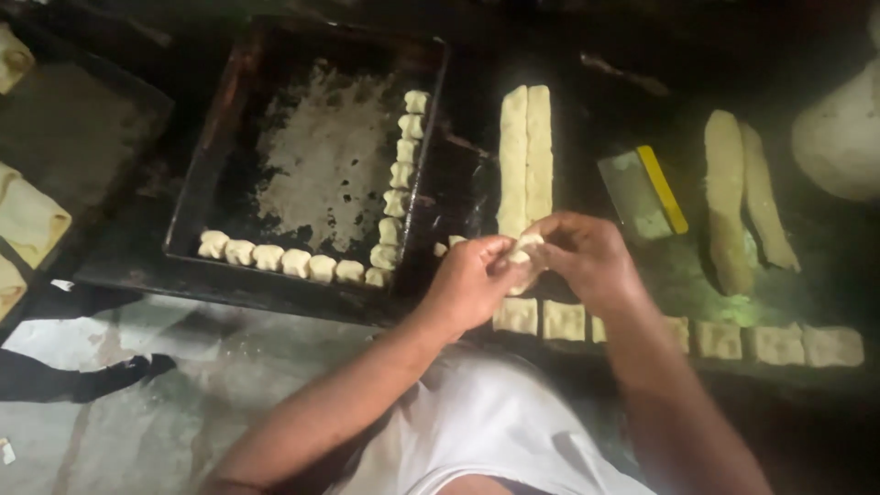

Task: The recorder cuts strips of dough into smaller portions and shapes them into buns, placing them onto a baking tray.

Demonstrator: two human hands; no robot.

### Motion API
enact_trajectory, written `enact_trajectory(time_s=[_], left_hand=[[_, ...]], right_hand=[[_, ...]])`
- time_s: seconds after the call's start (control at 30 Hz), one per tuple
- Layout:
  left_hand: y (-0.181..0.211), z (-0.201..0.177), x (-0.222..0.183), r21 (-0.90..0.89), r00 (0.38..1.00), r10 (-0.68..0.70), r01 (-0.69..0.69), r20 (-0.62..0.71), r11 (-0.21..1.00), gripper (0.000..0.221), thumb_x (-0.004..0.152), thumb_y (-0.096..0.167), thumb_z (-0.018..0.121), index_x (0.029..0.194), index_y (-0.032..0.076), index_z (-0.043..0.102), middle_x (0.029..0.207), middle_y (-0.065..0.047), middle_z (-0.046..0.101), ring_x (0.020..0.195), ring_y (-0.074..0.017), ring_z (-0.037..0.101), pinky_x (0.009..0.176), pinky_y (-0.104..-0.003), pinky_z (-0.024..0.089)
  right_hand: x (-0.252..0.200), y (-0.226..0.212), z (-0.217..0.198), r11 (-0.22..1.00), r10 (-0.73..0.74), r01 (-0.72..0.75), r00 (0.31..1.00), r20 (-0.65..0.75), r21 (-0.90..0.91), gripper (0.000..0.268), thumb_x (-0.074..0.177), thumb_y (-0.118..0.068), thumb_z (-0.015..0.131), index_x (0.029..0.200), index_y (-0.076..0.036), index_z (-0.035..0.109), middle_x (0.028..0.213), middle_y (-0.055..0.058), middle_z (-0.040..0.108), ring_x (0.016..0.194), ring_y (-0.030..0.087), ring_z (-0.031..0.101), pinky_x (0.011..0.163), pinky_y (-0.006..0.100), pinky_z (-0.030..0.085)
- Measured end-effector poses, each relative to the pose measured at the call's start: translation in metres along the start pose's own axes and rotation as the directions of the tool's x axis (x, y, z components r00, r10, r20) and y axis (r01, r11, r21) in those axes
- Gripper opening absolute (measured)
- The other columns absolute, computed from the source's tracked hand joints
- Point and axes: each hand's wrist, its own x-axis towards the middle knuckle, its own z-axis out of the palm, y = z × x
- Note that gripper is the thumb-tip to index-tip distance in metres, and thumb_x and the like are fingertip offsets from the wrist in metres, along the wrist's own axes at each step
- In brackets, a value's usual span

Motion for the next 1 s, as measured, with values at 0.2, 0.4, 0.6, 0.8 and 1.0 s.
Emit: enact_trajectory(time_s=[0.2, 0.4, 0.6, 0.8, 1.0], left_hand=[[0.011, -0.008, 0.004, -0.026, 0.982, -0.102, 0.099, -0.157, 0.995, 0.03, 0.09, 0.002, 0.057, 0.112, -0.001, 0.076, 0.091, -0.005, 0.079, 0.078, -0.009, 0.071, 0.071, -0.024, 0.056], [0.021, -0.014, -0.002, -0.408, 0.918, -0.396, 0.367, 0.015, 0.836, 0.024, 0.104, 0.019, 0.059, 0.113, 0.0, 0.07, 0.09, -0.007, 0.074, 0.076, -0.015, 0.073, 0.074, -0.028, 0.065], [0.029, -0.017, -0.014, 0.067, 0.992, 0.105, -0.1, -0.069, 0.993, 0.016, 0.098, 0.005, 0.06, 0.11, -0.001, 0.067, 0.097, -0.008, 0.077, 0.087, -0.0089, 0.076, 0.073, -0.025, 0.065], [0.025, -0.034, -0.022, 0.006, 0.994, 0.106, -0.106, 0.003, 0.994, 0.015, 0.097, 0.006, 0.075, 0.091, -0.006, 0.069, 0.082, -0.016, 0.067, 0.074, -0.0116, 0.057, 0.062, -0.027, 0.048], [0.051, -0.038, -0.023, -0.295, 0.998, -0.012, 0.028, 0.058, 0.955, 0.038, 0.083, 0.003, 0.072, 0.115, 0.012, 0.053, 0.09, 0.002, 0.072, 0.084, -0.003, 0.07, 0.075, -0.02, 0.058]], right_hand=[[-0.022, 0.006, 0.033, 0.307, -0.779, 0.428, 0.626, 0.034, -0.85, 0.037, 0.08, -0.001, 0.084, 0.114, -0.013, 0.074, 0.108, 0.008, 0.075, 0.101, 0.022, 0.069, 0.089, 0.035, 0.056], [-0.023, 0.028, 0.012, 0.374, -0.743, 0.408, 0.669, -0.006, -0.833, 0.037, 0.071, -0.001, 0.087, 0.106, -0.01, 0.079, 0.108, 0.008, 0.063, 0.1, 0.025, 0.064, 0.08, 0.036, 0.056], [-0.007, 0.011, 0.0, 0.748, -0.522, 0.429, 0.851, -0.051, -0.506, 0.007, 0.092, -0.007, 0.081, 0.091, -0.013, 0.08, 0.105, 0.003, 0.075, 0.091, 0.013, 0.072, 0.072, 0.027, 0.059], [0.0, -0.025, 0.012, 0.966, 0.005, -0.017, 0.999, 0.047, 0.257, 0.026, 0.085, -0.004, 0.07, 0.111, -0.006, 0.072, 0.093, 0.009, 0.076, 0.086, 0.017, 0.073, 0.083, 0.03, 0.058], [-0.003, -0.06, 0.046, 0.955, 0.097, -0.123, 0.989, -0.108, -0.271, 0.016, 0.084, -0.007, 0.081, 0.098, -0.001, 0.076, 0.088, 0.011, 0.075, 0.075, 0.016, 0.067, 0.064, 0.032, 0.053]])
